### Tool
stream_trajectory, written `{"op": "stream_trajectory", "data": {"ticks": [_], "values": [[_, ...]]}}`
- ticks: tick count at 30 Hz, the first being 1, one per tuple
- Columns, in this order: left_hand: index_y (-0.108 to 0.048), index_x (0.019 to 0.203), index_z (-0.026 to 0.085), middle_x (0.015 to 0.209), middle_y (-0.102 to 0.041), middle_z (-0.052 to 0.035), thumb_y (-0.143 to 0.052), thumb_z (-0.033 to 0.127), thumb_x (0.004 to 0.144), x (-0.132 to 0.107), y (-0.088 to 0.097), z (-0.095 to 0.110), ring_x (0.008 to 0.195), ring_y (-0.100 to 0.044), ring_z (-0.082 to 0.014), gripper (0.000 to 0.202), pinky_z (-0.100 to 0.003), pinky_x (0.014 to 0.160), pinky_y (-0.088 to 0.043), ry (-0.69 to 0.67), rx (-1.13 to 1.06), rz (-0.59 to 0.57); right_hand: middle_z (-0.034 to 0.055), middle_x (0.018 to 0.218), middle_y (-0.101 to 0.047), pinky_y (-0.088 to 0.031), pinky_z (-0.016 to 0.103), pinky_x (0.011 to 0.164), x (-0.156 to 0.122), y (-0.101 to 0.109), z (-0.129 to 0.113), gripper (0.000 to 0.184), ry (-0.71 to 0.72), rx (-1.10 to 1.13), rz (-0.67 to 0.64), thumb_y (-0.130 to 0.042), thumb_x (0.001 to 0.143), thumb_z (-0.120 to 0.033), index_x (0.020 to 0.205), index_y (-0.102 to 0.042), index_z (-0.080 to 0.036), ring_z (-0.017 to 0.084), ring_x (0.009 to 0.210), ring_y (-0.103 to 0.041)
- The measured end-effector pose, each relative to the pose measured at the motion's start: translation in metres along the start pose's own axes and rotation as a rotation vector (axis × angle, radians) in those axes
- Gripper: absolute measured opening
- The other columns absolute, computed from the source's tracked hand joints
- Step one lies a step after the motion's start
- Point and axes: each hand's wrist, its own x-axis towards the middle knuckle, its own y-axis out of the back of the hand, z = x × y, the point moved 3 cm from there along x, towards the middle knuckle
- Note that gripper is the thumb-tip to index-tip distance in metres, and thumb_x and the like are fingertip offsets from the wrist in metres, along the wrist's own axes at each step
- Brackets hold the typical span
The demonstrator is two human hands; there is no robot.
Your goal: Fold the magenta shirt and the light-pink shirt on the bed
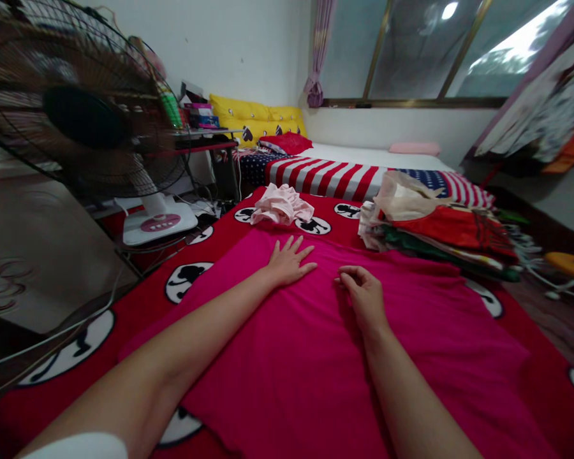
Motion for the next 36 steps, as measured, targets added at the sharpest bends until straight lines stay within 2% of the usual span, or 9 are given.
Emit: {"op": "stream_trajectory", "data": {"ticks": [3, 8, 15, 20, 23, 27, 31, 33, 36], "values": [[-0.027, 0.149, 0.03, 0.159, -0.011, -0.0089, -0.024, 0.071, 0.088, -0.007, 0.005, -0.011, 0.145, -0.009, -0.0339, 0.074, -0.06, 0.112, -0.012, 0.07, -0.02, 0.041, 0.0011, 0.066, -0.066, -0.053, 0.027, 0.059, 0.0, 0.001, 0.0, 0.02, 0.002, 0.01, 0.009, -0.067, 0.063, -0.03, 0.079, -0.065, -0.017, 0.015, 0.06, -0.064], [-0.025, 0.149, 0.032, 0.159, -0.016, -0.0061, -0.02, 0.073, 0.087, -0.014, 0.002, -0.024, 0.145, -0.009, -0.0326, 0.075, -0.06, 0.113, -0.008, 0.071, -0.004, -0.017, 0.0011, 0.069, -0.066, -0.055, 0.027, 0.061, -0.001, 0.003, -0.001, 0.022, -0.008, 0.046, 0.06, -0.066, 0.065, -0.027, 0.084, -0.063, -0.018, 0.015, 0.063, -0.065], [-0.033, 0.147, 0.028, 0.159, -0.011, -0.0093, -0.027, 0.067, 0.089, -0.02, 0.003, -0.017, 0.145, -0.005, -0.0348, 0.07, -0.055, 0.114, -0.011, 0.122, -0.015, 0.073, 0.0001, 0.079, -0.064, -0.056, 0.025, 0.058, 0.002, 0.005, -0.001, 0.029, 0.032, 0.091, 0.081, -0.073, 0.063, -0.033, 0.086, -0.063, -0.018, 0.013, 0.066, -0.065], [-0.036, 0.146, 0.022, 0.159, -0.009, -0.0143, -0.043, 0.052, 0.091, -0.057, 0.015, -0.021, 0.144, -0.008, -0.0368, 0.063, -0.048, 0.114, -0.02, 0.109, -0.051, 0.057, 0.0002, 0.072, -0.065, -0.056, 0.027, 0.061, 0.003, 0.007, 0.0, 0.028, 0.03, 0.081, 0.069, -0.073, 0.061, -0.035, 0.081, -0.064, -0.017, 0.013, 0.065, -0.065], [-0.038, 0.144, 0.019, 0.154, -0.025, -0.0165, -0.05, 0.04, 0.089, -0.095, 0.037, -0.042, 0.14, -0.028, -0.032, 0.06, -0.041, 0.109, -0.031, 0.122, 0.019, 0.116, 0.0008, 0.067, -0.065, -0.055, 0.026, 0.06, 0.002, 0.005, 0.0, 0.025, 0.033, 0.032, 0.036, -0.072, 0.062, -0.034, 0.079, -0.066, -0.016, 0.013, 0.062, -0.063], [-0.058, 0.122, 0.017, 0.115, -0.065, -0.0135, -0.048, 0.039, 0.088, -0.145, 0.074, -0.098, 0.108, -0.061, -0.028, 0.041, -0.035, 0.087, -0.047, 0.452, 0.134, 0.193, 0.0007, 0.066, -0.066, -0.051, 0.024, 0.056, 0.002, 0.0, 0.0, 0.025, 0.048, -0.03, 0.011, -0.073, 0.061, -0.034, 0.078, -0.068, -0.016, 0.013, 0.06, -0.063], [-0.068, 0.085, 0.023, 0.088, -0.071, -0.0082, -0.05, 0.071, 0.074, -0.173, 0.08, -0.14, 0.086, -0.066, -0.0279, 0.053, -0.03, 0.067, -0.045, 0.586, 0.019, -0.081, 0.0011, 0.066, -0.067, -0.051, 0.024, 0.057, 0.002, -0.001, 0.001, 0.025, 0.054, -0.067, 0.005, -0.073, 0.062, -0.035, 0.078, -0.068, -0.016, 0.013, 0.06, -0.063], [-0.067, 0.078, 0.023, 0.083, -0.071, -0.0067, -0.055, 0.074, 0.066, -0.179, 0.076, -0.147, 0.081, -0.066, -0.0267, 0.054, -0.029, 0.063, -0.042, 0.584, 0.0, -0.115, 0.0015, 0.065, -0.067, -0.051, 0.024, 0.058, 0.002, 0.0, 0.001, 0.025, 0.058, -0.078, -0.002, -0.073, 0.063, -0.036, 0.078, -0.068, -0.016, 0.014, 0.06, -0.063], [-0.063, 0.074, 0.022, 0.079, -0.07, -0.004, -0.063, 0.063, 0.065, -0.182, 0.07, -0.147, 0.075, -0.065, -0.0232, 0.042, -0.027, 0.058, -0.038, 0.531, -0.025, -0.066, 0.0014, 0.065, -0.067, -0.051, 0.025, 0.058, 0.002, 0.0, 0.001, 0.025, 0.065, -0.086, -0.012, -0.073, 0.063, -0.036, 0.078, -0.068, -0.017, 0.014, 0.061, -0.063]]}}
